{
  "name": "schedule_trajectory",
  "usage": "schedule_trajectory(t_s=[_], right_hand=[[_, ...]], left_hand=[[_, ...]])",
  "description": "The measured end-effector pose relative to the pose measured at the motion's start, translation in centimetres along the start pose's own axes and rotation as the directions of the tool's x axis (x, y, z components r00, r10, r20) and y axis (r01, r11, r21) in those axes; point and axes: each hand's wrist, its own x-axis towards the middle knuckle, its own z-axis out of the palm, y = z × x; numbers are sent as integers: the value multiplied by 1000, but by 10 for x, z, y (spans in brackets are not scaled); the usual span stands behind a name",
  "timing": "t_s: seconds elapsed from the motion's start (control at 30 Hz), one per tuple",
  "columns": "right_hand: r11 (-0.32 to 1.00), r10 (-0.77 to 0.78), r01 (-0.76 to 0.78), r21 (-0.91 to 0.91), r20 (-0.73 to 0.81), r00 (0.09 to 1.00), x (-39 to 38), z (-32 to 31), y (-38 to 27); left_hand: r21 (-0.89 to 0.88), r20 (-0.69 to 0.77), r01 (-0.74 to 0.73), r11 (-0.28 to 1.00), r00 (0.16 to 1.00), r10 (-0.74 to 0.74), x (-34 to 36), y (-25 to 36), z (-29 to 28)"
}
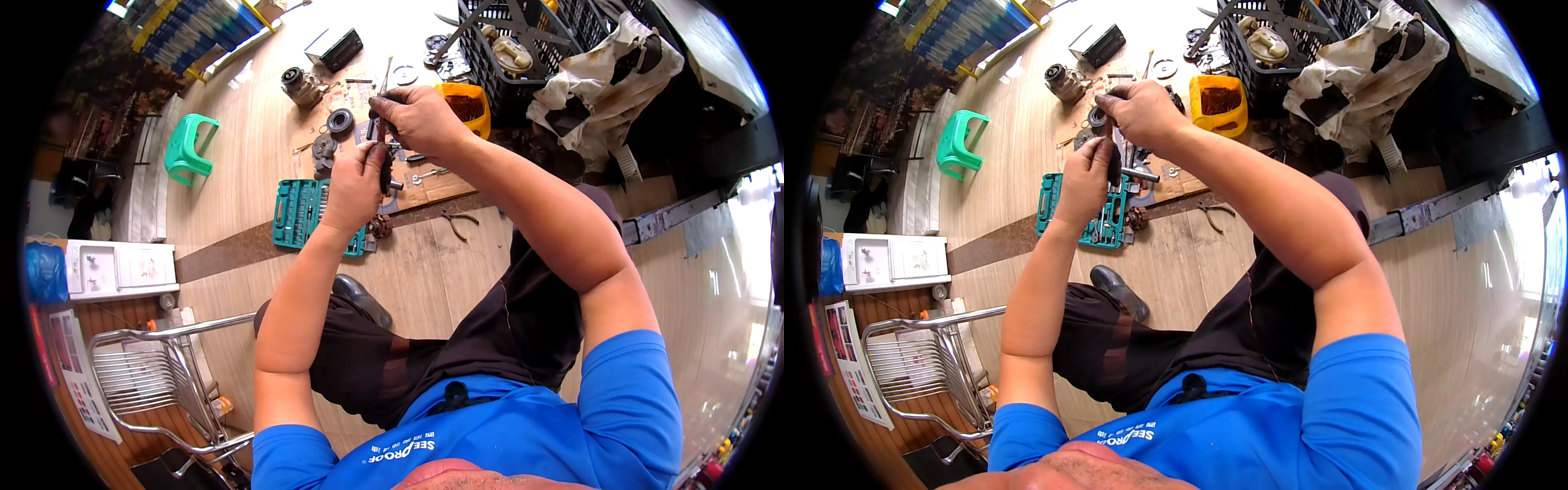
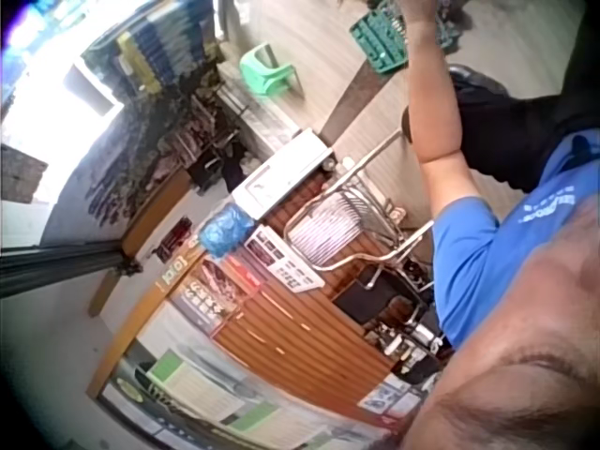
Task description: The person works on an automotive part by hand and with pliers, twisting wires and manipulating small components while sitting on the floor.
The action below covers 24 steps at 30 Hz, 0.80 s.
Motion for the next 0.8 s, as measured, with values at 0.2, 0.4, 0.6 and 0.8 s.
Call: schedule_trajectory(t_s=[0.2, 0.4, 0.6, 0.8], right_hand=[[998, -31, 33, -50, 50, 998, 0, -1, -1], [998, -53, 56, -37, 75, 996, -1, -1, 0], [994, -40, 47, -96, 75, 996, -1, 2, 1], [988, -44, 56, -141, 86, 995, 0, 0, 2]], left_hand=[[151, -95, -125, 981, 986, 141, -4, 4, 5], [183, -21, -158, 970, 986, 165, -5, 6, -3], [338, -36, -148, 929, 985, 170, -7, 2, 0], [43, -47, -72, 996, 996, 74, -7, 2, -1]])
